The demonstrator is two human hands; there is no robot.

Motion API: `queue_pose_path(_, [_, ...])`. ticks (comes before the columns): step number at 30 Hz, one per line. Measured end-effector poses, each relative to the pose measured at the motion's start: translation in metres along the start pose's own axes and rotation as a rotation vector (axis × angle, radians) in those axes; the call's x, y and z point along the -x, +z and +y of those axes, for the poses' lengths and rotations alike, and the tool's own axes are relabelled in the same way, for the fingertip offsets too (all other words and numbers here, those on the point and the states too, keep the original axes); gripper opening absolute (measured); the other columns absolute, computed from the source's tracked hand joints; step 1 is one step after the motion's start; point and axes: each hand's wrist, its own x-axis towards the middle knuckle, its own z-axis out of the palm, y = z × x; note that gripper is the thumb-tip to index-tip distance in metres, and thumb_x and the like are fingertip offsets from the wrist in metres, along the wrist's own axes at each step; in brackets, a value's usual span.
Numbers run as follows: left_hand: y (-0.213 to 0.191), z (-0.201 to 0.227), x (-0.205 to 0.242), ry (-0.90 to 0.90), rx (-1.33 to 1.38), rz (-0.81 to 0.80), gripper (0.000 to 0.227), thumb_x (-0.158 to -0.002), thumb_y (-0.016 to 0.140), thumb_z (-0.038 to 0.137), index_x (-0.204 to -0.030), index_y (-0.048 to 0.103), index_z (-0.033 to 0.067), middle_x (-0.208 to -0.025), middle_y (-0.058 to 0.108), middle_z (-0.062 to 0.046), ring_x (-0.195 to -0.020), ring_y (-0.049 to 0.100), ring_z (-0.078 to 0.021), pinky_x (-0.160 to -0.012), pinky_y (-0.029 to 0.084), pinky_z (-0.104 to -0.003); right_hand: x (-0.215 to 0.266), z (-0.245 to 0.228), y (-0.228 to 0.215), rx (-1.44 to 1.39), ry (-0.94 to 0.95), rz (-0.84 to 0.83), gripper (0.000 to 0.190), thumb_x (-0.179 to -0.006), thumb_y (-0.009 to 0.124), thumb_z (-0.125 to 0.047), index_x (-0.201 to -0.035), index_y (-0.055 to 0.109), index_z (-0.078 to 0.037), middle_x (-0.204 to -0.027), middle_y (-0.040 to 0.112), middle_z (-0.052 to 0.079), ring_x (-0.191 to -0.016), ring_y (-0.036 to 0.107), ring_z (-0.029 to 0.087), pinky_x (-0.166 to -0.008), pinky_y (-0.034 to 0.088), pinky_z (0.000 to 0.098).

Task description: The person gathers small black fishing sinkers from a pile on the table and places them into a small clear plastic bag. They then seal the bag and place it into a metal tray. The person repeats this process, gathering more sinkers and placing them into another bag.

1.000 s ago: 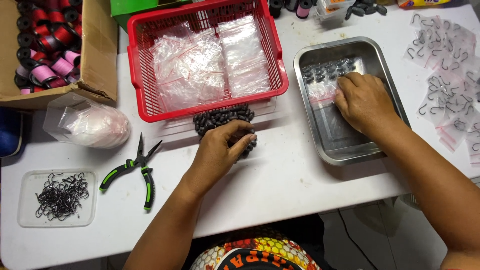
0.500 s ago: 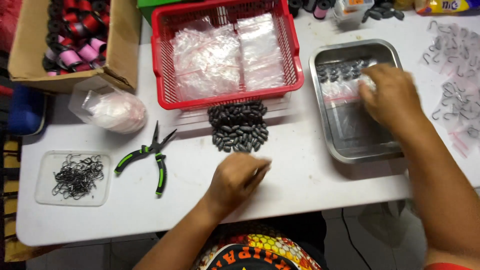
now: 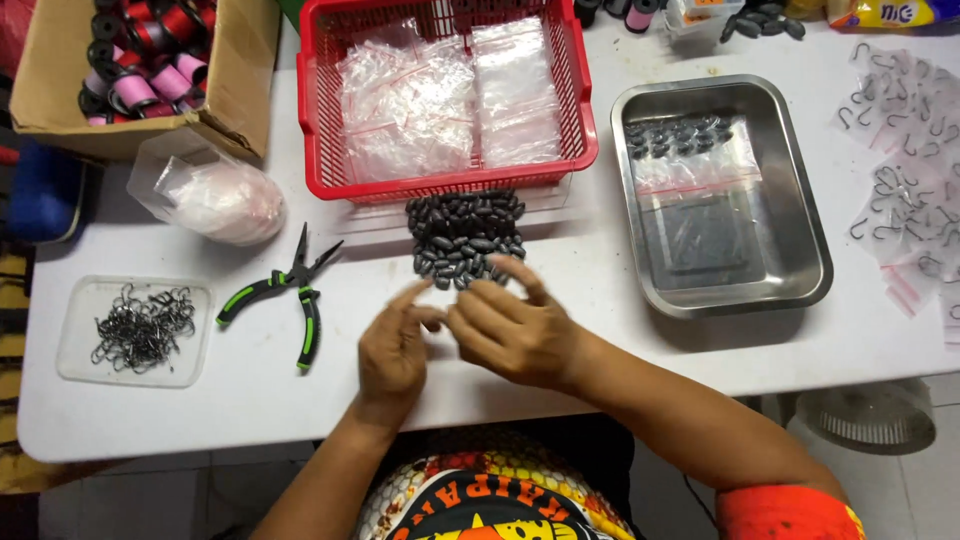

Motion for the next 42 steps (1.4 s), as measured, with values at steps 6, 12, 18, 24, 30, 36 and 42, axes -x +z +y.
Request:
queue_pose_path(6, [-0.001, -0.004, -0.007, -0.078, 0.055, 0.211, 0.033, -0.097, 0.026, 0.014, -0.117, 0.044, -0.0056, -0.081, 0.065, -0.012, -0.062, 0.059, -0.0182, -0.062, 0.044, -0.026, 0.012, -0.012, 0.020, -0.037, -0.050, 0.020, 0.012, -0.081, 0.051, -0.010, -0.071, 0.058, -0.008, -0.066, 0.051, 0.004, -0.063, 0.054, 0.018, -0.089, 0.044, 0.0439])
queue_pose_path(12, [-0.013, -0.019, -0.012, -0.264, 0.148, 0.301, 0.012, -0.094, 0.037, 0.004, -0.104, 0.043, 0.0018, -0.081, 0.061, -0.011, -0.062, 0.056, -0.0134, -0.057, 0.040, -0.019, 0.012, -0.023, 0.023, -0.145, -0.106, -0.028, 0.022, -0.086, 0.047, -0.011, -0.066, 0.056, -0.009, -0.063, 0.048, 0.005, -0.060, 0.051, 0.018, -0.089, 0.045, 0.0405])
queue_pose_path(18, [-0.016, -0.016, -0.013, -0.443, 0.143, 0.282, 0.004, -0.096, 0.037, 0.007, -0.097, 0.033, 0.0073, -0.083, 0.062, -0.012, -0.059, 0.056, -0.0109, -0.055, 0.040, -0.018, 0.020, -0.026, 0.029, -0.272, -0.175, -0.064, 0.026, -0.089, 0.042, -0.012, -0.068, 0.056, -0.006, -0.064, 0.049, 0.008, -0.061, 0.051, 0.021, -0.087, 0.046, 0.0410])
queue_pose_path(24, [-0.013, -0.023, -0.009, -0.404, 0.139, 0.259, 0.010, -0.096, 0.041, 0.006, -0.088, 0.034, 0.0083, -0.079, 0.063, -0.014, -0.058, 0.056, -0.0117, -0.055, 0.041, -0.019, 0.019, -0.027, 0.031, -0.309, -0.168, -0.088, 0.023, -0.087, 0.046, -0.010, -0.068, 0.056, -0.005, -0.063, 0.048, 0.008, -0.059, 0.050, 0.021, -0.080, 0.047, 0.0383])
queue_pose_path(30, [-0.010, -0.017, -0.013, -0.366, 0.070, 0.230, 0.013, -0.094, 0.044, 0.004, -0.084, 0.036, 0.0067, -0.075, 0.064, -0.015, -0.055, 0.057, -0.0132, -0.053, 0.042, -0.020, 0.019, -0.025, 0.027, -0.317, -0.184, -0.091, 0.020, -0.086, 0.049, -0.007, -0.067, 0.057, -0.004, -0.062, 0.049, 0.009, -0.057, 0.049, 0.022, -0.072, 0.048, 0.0359])
queue_pose_path(36, [-0.008, -0.010, -0.016, -0.372, 0.056, 0.209, 0.013, -0.096, 0.042, 0.005, -0.085, 0.036, 0.0068, -0.075, 0.063, -0.015, -0.057, 0.055, -0.0127, -0.054, 0.042, -0.021, 0.014, -0.023, 0.022, -0.309, -0.210, -0.114, 0.020, -0.086, 0.049, -0.005, -0.067, 0.056, -0.003, -0.062, 0.049, 0.010, -0.053, 0.048, 0.022, -0.059, 0.045, 0.0321])
queue_pose_path(42, [-0.007, -0.009, -0.014, -0.387, 0.031, 0.129, 0.013, -0.097, 0.041, 0.011, -0.086, 0.037, 0.0071, -0.076, 0.064, -0.013, -0.058, 0.057, -0.0125, -0.053, 0.044, -0.021, 0.013, -0.022, 0.018, -0.268, -0.197, -0.141, 0.018, -0.083, 0.051, -0.004, -0.066, 0.056, -0.006, -0.060, 0.048, 0.007, -0.049, 0.048, 0.019, -0.053, 0.044, 0.0289])
